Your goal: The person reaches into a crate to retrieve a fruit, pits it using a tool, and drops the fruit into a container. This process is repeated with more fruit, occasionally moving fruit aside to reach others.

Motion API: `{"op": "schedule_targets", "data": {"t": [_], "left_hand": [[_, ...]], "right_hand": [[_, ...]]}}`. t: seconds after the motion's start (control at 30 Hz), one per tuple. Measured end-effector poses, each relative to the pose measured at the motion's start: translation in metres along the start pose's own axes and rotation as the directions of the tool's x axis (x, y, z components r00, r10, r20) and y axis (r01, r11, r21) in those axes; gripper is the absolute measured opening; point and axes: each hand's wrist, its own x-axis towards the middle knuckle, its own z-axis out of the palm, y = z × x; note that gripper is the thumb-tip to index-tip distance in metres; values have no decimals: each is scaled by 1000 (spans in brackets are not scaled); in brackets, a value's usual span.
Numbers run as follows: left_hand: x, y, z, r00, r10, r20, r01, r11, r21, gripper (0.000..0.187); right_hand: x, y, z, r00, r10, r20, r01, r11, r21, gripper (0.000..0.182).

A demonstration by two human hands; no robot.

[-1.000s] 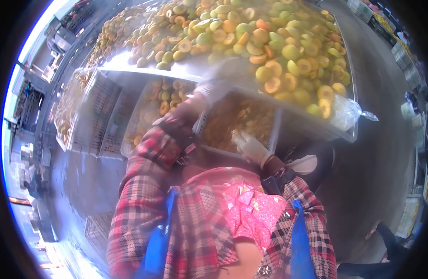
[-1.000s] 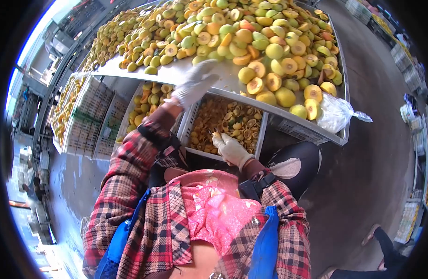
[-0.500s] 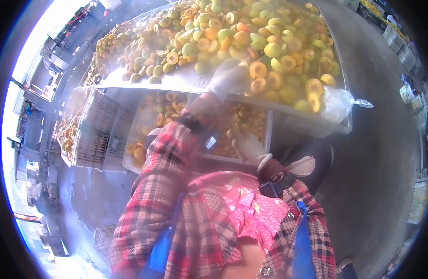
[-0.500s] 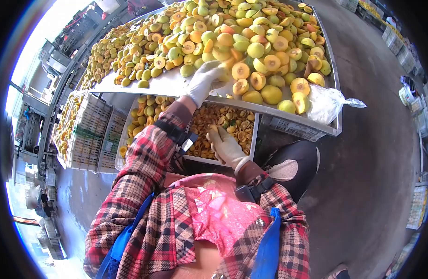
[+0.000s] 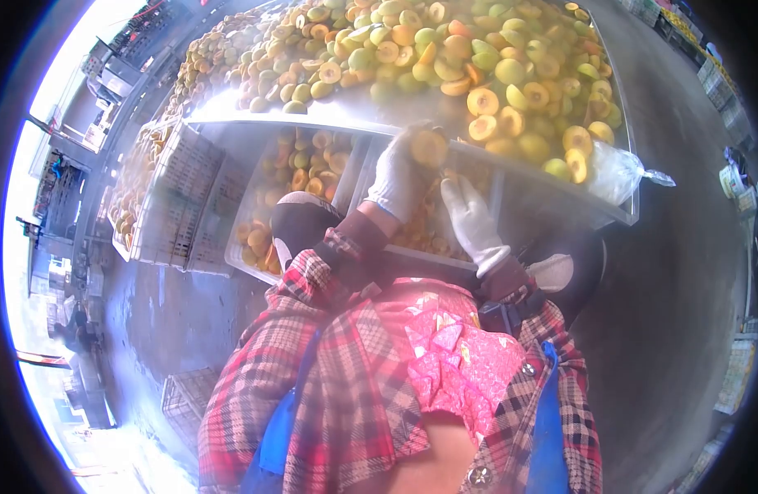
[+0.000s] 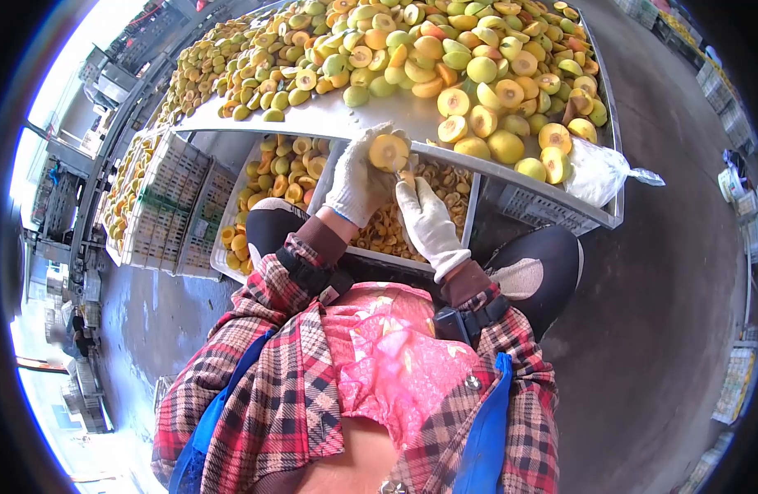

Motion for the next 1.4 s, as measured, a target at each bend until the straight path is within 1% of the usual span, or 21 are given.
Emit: {"op": "schedule_targets", "data": {"t": [0.03,0.13,0.23,0.4,0.53,0.6,0.63,0.7,0.73,0.77,0.8,0.83,0.87,0.9,0.93,0.97,1.1,1.17,1.2,1.27,1.4], "left_hand": [[-4,1,3,1000,-10,6,10,1000,17,33],[-13,1,14,999,-42,7,42,999,18,31],[-21,2,23,998,-62,12,62,998,15,30],[-18,-6,19,998,-24,52,20,997,78,34],[-17,-12,14,999,15,-28,-12,993,120,35],[-20,-15,13,997,43,-65,-34,990,135,35],[-26,-14,18,997,62,-46,-54,986,156,34],[-26,-19,14,996,80,-26,-74,981,177,34],[-24,-23,8,966,251,63,-254,873,416,34],[-21,-26,3,903,384,192,-417,677,607,35],[-20,-29,-3,903,385,193,-418,676,607,35],[-24,-27,4,888,417,195,-435,619,654,36],[-27,-25,8,872,447,198,-446,560,699,38],[-25,-22,8,873,447,197,-445,560,699,38],[-23,-16,8,942,333,30,-281,741,610,38],[-22,-12,8,976,183,-117,-107,875,472,38],[-25,-6,13,980,128,-152,-59,917,395,38],[-25,-8,14,973,228,-31,-182,843,507,39],[-23,-8,14,973,231,-30,-184,843,506,39],[-22,-8,19,975,129,-180,-81,965,251,39],[-27,-10,25,979,103,-175,-66,976,209,38]], "right_hand": [[-1,-9,-1,997,73,3,-73,997,7,37],[0,-18,-3,993,120,20,-119,993,-18,39],[1,-17,-1,998,55,-25,-56,998,-32,41],[1,-17,-2,996,80,-27,-82,991,-106,43],[2,-9,1,995,93,26,-89,987,-131,43],[1,-1,4,998,53,40,-49,995,-85,43],[0,-1,5,999,13,51,-11,999,-40,44],[-3,-3,6,999,-5,51,6,1000,-18,45],[-3,-5,6,998,-24,51,23,1000,3,46],[-4,1,8,998,-24,51,24,1000,3,46],[-4,12,11,995,-86,52,87,996,-11,48],[-4,11,12,988,-147,52,148,989,-26,49],[-3,10,12,988,-147,52,148,989,-25,49],[-4,8,10,996,-33,84,35,999,-22,49],[-4,4,10,990,81,116,-79,997,-22,50],[-5,3,10,990,81,119,-79,997,-23,50],[-4,0,12,994,46,96,-43,998,-35,48],[-5,-5,13,996,23,84,-19,999,-47,48],[-7,-9,13,998,26,53,-23,998,-57,48],[-6,-11,13,999,25,24,-23,997,-68,47],[-4,-6,13,999,27,24,-26,998,-54,48]]}}
